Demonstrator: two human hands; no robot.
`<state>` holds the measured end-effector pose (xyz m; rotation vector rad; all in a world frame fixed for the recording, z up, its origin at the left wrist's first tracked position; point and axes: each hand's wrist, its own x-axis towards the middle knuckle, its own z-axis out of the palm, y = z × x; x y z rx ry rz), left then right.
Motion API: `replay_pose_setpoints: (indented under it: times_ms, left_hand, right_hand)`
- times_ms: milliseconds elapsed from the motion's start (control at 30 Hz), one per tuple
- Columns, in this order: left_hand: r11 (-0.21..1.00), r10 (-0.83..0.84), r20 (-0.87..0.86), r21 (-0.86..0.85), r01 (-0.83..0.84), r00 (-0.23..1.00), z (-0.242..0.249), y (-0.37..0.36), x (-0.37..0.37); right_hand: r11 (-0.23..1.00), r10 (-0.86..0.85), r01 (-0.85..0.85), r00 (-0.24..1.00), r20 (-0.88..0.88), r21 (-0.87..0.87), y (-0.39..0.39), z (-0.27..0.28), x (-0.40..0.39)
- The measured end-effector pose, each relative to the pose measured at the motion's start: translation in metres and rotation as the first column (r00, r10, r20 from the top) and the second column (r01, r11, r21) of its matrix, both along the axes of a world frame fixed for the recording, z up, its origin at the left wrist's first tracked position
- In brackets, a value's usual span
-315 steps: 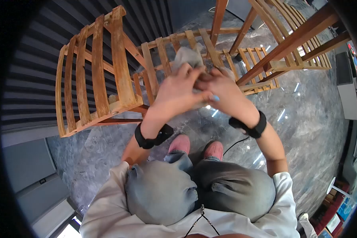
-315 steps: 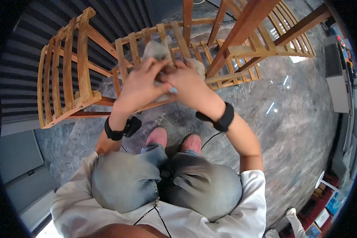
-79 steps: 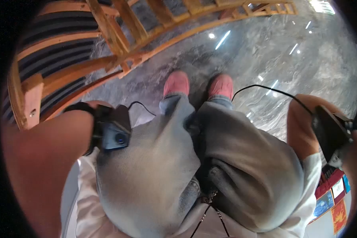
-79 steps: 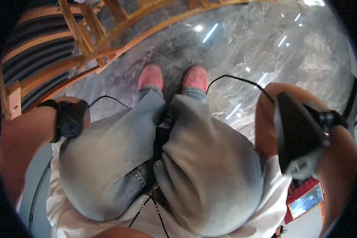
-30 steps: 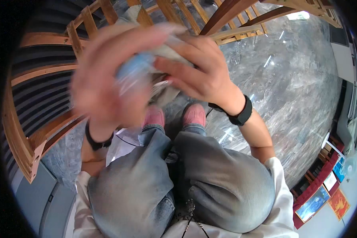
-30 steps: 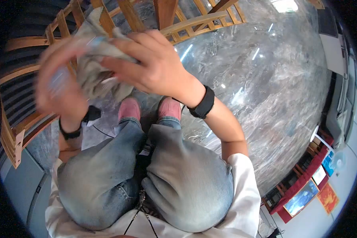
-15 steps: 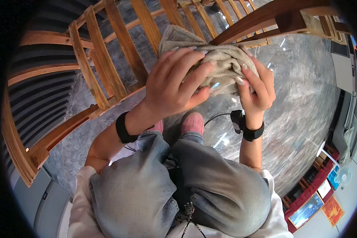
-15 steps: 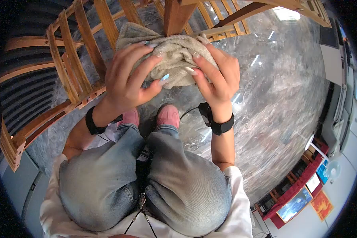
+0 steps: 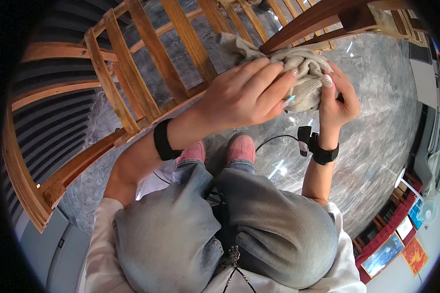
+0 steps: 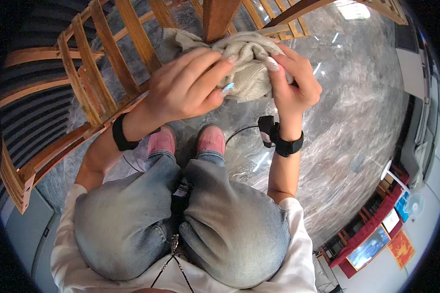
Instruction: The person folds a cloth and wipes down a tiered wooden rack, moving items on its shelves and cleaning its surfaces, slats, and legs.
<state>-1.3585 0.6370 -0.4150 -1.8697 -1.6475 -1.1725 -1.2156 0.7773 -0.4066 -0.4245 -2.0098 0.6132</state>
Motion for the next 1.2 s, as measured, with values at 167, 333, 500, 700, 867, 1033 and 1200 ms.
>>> replay_pose_setpoints:
  times_ms: [167, 333, 500, 700, 867, 1033, 1200]
  left_hand:
    - [0.991, -0.063, 0.031, -0.118, 0.067, 0.997, 0.000, 0.020, 0.014]
    - [0.993, -0.039, 0.062, -0.109, 0.046, 0.997, -0.009, 0.052, 0.027]
    - [0.953, -0.210, 0.182, -0.180, 0.243, 0.961, -0.002, 0.084, 0.027]
    - [0.946, -0.205, 0.213, -0.208, 0.249, 0.955, -0.007, 0.076, 0.031]
    - [0.969, -0.113, 0.175, -0.196, 0.147, 0.978, 0.002, 0.031, 0.034]
    - [0.978, -0.179, 0.304, -0.049, 0.203, 0.936, 0.004, 0.000, 0.052]
    - [0.982, -0.185, 0.310, 0.106, 0.159, 0.933, 0.006, 0.009, 0.060]
  right_hand:
    - [0.959, -0.243, 0.244, 0.970, 0.023, -0.147, 0.011, 0.001, 0.015]
    - [0.918, -0.369, 0.362, 0.929, -0.016, -0.164, 0.022, 0.000, 0.019]
    - [0.830, -0.532, 0.514, 0.846, -0.029, -0.218, 0.027, 0.007, 0.028]
    - [0.816, -0.536, 0.520, 0.844, 0.007, -0.251, 0.016, 0.008, 0.033]
    - [0.920, -0.169, 0.158, 0.986, 0.000, -0.358, 0.008, 0.001, 0.053]
    - [0.820, 0.228, -0.345, 0.929, -0.293, -0.456, -0.003, 0.000, 0.052]
    - [0.830, 0.317, -0.454, 0.862, -0.396, -0.323, 0.004, 0.008, 0.030]
